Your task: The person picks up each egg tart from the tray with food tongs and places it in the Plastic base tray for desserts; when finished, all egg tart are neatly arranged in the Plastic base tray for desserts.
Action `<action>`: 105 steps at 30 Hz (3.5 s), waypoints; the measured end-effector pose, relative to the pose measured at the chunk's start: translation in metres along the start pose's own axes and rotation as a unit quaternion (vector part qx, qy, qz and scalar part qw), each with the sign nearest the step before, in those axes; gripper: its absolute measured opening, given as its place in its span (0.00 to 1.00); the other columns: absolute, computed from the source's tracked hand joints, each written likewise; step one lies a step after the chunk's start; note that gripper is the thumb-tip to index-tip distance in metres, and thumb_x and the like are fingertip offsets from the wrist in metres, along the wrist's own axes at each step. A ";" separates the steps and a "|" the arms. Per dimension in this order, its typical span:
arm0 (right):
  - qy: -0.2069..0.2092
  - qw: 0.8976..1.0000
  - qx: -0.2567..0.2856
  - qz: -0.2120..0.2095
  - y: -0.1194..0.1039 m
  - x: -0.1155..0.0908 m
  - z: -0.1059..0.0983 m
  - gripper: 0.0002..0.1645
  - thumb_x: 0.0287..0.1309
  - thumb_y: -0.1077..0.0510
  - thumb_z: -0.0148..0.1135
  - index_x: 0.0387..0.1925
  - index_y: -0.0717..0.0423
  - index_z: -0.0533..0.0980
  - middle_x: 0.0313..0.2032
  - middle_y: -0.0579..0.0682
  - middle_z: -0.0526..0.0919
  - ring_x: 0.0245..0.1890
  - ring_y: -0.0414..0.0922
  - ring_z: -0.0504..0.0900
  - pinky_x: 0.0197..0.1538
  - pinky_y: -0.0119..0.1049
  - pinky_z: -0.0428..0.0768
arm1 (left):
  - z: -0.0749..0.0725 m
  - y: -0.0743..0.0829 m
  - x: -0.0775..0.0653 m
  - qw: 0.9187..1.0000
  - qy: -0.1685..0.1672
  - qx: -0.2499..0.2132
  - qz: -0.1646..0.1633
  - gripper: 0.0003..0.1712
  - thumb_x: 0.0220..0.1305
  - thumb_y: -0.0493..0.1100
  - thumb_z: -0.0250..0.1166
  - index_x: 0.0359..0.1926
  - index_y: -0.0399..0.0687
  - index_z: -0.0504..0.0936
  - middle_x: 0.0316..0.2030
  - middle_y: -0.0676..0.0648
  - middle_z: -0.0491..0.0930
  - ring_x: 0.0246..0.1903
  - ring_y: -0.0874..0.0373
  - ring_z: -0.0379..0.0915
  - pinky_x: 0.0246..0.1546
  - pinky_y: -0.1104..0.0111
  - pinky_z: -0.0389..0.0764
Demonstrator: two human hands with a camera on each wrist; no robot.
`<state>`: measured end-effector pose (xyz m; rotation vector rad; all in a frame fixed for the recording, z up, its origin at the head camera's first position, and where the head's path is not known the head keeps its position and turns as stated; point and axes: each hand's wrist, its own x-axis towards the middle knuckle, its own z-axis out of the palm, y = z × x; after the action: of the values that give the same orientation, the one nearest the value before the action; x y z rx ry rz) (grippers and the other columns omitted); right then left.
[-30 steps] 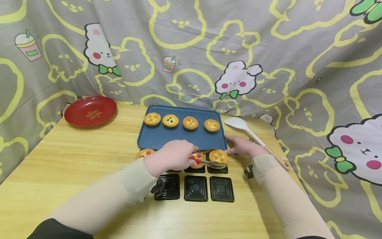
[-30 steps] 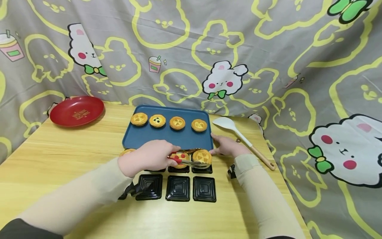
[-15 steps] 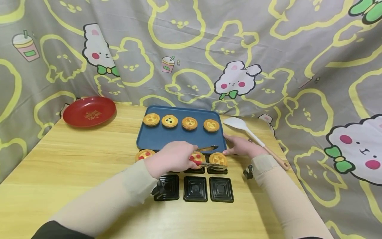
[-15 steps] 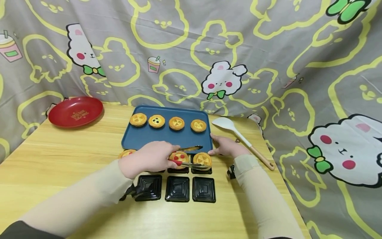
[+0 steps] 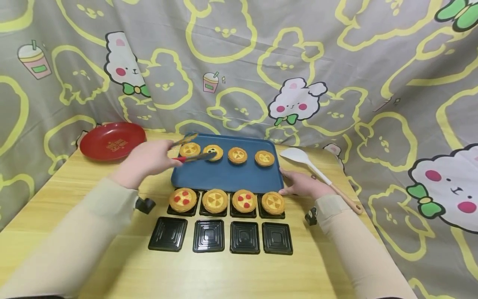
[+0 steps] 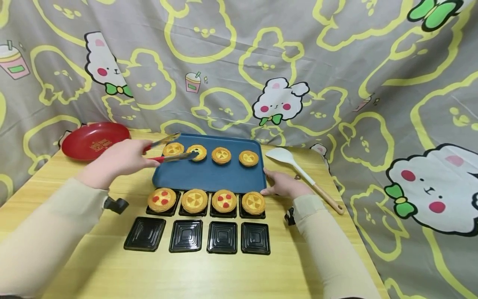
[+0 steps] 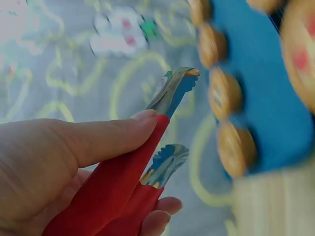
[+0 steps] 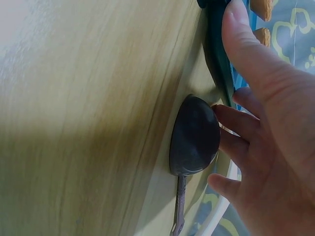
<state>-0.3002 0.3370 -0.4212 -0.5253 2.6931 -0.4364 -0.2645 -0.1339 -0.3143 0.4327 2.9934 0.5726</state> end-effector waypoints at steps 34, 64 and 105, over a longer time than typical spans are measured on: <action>0.001 1.000 0.012 -0.002 -0.001 0.000 0.000 0.64 0.51 0.36 0.70 0.77 0.59 0.46 0.74 0.63 0.51 0.71 0.62 0.54 0.70 0.55 0.52 | 0.021 -0.063 0.009 0.999 -0.009 0.000 -0.044 0.40 0.61 0.56 0.69 0.67 0.39 0.72 0.52 0.33 0.79 0.45 0.40 0.74 0.40 0.46 0.74; 0.005 1.000 0.006 -0.023 0.001 0.002 0.001 0.65 0.53 0.35 0.68 0.76 0.62 0.45 0.73 0.66 0.52 0.70 0.65 0.53 0.69 0.58 0.52 | 0.043 -0.045 -0.218 0.999 -0.001 -0.004 -0.033 0.35 0.50 0.56 0.77 0.59 0.51 0.82 0.41 0.47 0.85 0.33 0.57 0.77 0.33 0.54 0.75; 0.007 1.000 0.013 -0.009 0.001 0.006 0.003 0.66 0.50 0.33 0.68 0.77 0.56 0.46 0.74 0.64 0.51 0.71 0.63 0.52 0.69 0.57 0.51 | 0.022 -0.031 0.041 0.997 -0.056 -0.056 -0.009 0.44 0.55 0.48 0.75 0.66 0.28 0.69 0.60 0.31 0.73 0.58 0.38 0.69 0.59 0.47 0.67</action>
<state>-0.3047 0.3343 -0.4256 -0.5410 2.6935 -0.4803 -0.3094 -0.1417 -0.3465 0.4160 2.8388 0.6862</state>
